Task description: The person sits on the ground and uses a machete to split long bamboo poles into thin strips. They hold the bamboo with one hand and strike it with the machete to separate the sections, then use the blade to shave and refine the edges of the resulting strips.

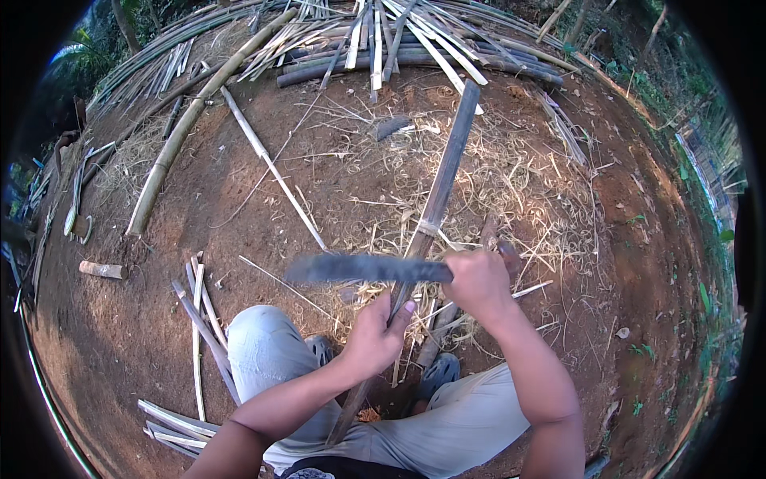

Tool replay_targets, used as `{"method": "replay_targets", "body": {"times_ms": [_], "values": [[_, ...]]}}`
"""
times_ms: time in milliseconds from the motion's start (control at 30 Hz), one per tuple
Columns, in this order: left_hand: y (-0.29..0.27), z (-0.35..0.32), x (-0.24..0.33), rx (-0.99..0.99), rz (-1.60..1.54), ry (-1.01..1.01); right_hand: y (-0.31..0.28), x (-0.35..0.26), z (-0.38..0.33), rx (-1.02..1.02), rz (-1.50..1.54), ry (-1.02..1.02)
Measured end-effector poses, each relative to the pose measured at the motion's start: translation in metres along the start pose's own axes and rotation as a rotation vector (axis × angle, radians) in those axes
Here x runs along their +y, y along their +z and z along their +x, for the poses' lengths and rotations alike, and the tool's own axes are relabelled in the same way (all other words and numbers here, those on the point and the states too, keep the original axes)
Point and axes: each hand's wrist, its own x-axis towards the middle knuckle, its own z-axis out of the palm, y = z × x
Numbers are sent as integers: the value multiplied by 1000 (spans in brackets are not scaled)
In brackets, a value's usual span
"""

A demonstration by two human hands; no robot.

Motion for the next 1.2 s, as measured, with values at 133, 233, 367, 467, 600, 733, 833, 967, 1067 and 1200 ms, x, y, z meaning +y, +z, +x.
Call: {"method": "replay_targets", "body": {"times_ms": [133,233,367,467,600,733,833,967,1067,1200], "values": [[8,-14,6,40,185,-27,-1,26,13,42,9,202],[8,-8,6,82,243,5,-17,6,12,16,67,203],[7,-9,5,117,224,13,4,9,-2,-30,-40,78],[7,-10,12,67,246,-44,-9,34,20,73,84,461],[4,-6,9,60,213,-40,3,4,-10,-84,-80,-66],[4,-12,8,6,14,-185,-17,18,18,-1,151,482],[5,-11,5,42,54,-110,-14,0,-5,-99,-14,165],[1,-6,13,0,97,-161,-10,22,12,-37,32,317],[5,-15,8,-8,169,-135,-16,13,7,-31,-27,231],[3,-7,9,20,210,-124,0,9,4,-139,-10,179]]}}
